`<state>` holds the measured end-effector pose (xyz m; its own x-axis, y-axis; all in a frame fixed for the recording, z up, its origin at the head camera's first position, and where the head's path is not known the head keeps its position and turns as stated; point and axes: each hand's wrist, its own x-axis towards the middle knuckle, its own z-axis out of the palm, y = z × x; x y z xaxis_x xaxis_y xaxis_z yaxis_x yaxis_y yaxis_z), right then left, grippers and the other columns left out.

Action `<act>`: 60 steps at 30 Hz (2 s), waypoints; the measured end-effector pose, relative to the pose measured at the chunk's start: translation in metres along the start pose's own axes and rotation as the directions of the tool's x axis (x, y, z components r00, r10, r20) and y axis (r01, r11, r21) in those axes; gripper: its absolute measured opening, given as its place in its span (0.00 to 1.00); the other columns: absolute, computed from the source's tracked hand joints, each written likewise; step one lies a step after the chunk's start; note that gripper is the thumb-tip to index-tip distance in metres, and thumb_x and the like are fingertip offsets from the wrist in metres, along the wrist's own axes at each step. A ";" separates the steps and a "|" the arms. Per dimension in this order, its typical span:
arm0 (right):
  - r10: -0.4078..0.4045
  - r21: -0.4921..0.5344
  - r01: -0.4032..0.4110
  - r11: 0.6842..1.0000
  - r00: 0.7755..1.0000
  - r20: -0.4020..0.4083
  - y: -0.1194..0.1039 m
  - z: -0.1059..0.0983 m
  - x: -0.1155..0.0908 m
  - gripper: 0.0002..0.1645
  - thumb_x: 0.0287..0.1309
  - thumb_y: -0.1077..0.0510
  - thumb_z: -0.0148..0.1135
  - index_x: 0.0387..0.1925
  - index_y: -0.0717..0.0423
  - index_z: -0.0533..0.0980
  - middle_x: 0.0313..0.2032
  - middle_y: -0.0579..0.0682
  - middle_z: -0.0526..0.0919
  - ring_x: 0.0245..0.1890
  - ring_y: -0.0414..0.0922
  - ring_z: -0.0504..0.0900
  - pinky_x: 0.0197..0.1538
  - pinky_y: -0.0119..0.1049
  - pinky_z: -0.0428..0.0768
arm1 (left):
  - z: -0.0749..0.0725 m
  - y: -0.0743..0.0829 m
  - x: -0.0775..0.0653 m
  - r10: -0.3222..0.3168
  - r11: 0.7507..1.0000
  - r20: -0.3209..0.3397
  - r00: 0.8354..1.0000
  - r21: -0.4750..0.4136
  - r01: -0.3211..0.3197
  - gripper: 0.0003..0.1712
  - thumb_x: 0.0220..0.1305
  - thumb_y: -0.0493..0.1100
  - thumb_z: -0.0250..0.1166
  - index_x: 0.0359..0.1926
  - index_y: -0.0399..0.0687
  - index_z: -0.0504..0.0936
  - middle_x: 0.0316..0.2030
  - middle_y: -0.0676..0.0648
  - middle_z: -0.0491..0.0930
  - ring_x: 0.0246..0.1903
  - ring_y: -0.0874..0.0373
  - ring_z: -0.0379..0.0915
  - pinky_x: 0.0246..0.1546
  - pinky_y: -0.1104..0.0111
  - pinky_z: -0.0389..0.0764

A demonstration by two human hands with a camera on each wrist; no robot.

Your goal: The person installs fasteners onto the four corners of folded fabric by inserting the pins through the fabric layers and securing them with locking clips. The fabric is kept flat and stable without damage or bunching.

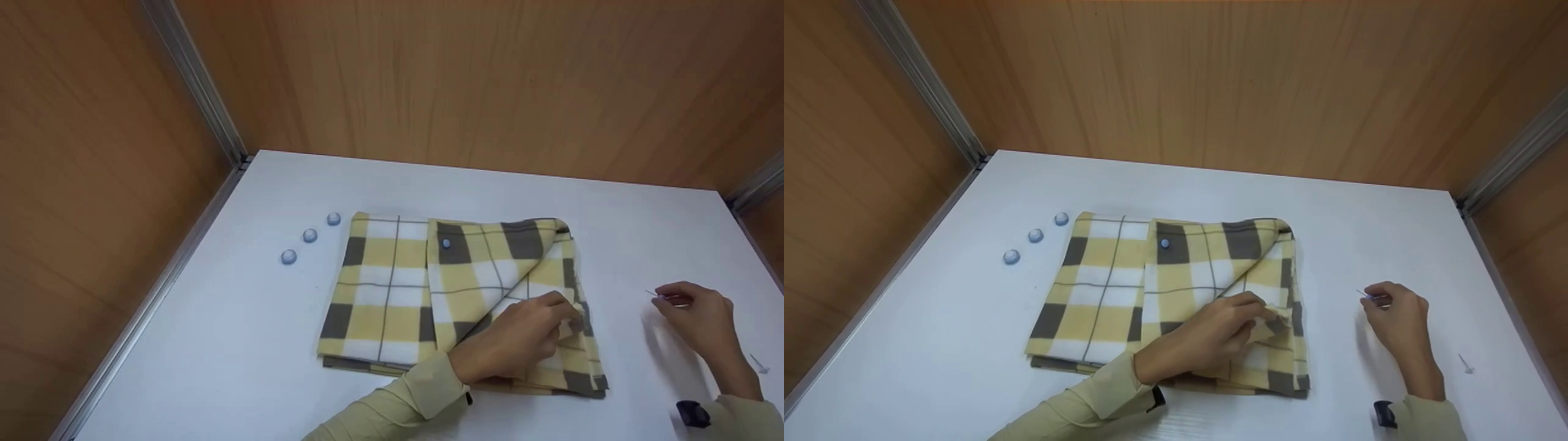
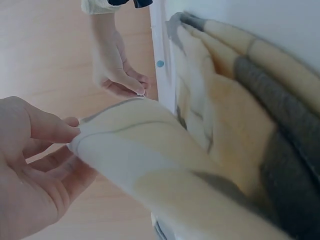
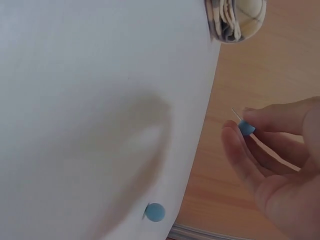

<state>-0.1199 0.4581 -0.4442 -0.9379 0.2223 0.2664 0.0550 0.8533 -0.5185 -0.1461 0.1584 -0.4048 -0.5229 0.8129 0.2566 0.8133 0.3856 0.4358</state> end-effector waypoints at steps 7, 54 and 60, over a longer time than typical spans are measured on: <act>-0.027 0.041 0.027 0.999 1.000 0.010 -0.022 -0.001 -0.002 0.11 0.47 0.64 0.62 0.36 0.64 0.77 0.32 0.60 0.79 0.25 0.17 0.67 0.25 0.16 0.70 | -0.008 -0.006 0.000 0.002 1.000 -0.122 0.993 0.005 -0.001 0.22 0.53 0.29 0.51 0.47 0.51 0.76 0.43 0.56 0.72 0.35 0.71 0.67 0.27 0.87 0.65; -0.317 0.574 0.324 0.752 0.941 -0.116 -0.175 0.021 -0.037 0.16 0.40 0.78 0.60 0.37 0.71 0.76 0.35 0.64 0.76 0.35 0.47 0.78 0.34 0.29 0.77 | -0.037 -0.026 -0.016 0.057 0.995 -0.359 0.932 -0.054 -0.081 0.25 0.54 0.27 0.51 0.55 0.44 0.70 0.50 0.50 0.69 0.50 0.67 0.63 0.46 0.85 0.63; -0.325 0.600 0.349 0.720 0.933 -0.153 -0.177 0.026 -0.037 0.17 0.39 0.80 0.60 0.36 0.73 0.75 0.35 0.66 0.76 0.35 0.49 0.78 0.34 0.31 0.77 | -0.036 -0.026 -0.017 0.091 0.988 -0.356 0.930 -0.083 -0.129 0.25 0.54 0.25 0.49 0.54 0.42 0.70 0.50 0.49 0.70 0.51 0.68 0.63 0.45 0.86 0.63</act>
<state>-0.1039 0.2864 -0.3838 -0.8408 0.0020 0.5413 -0.4933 0.4086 -0.7679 -0.1678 0.1191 -0.3893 -0.5030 0.6360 0.5853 0.8498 0.2402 0.4693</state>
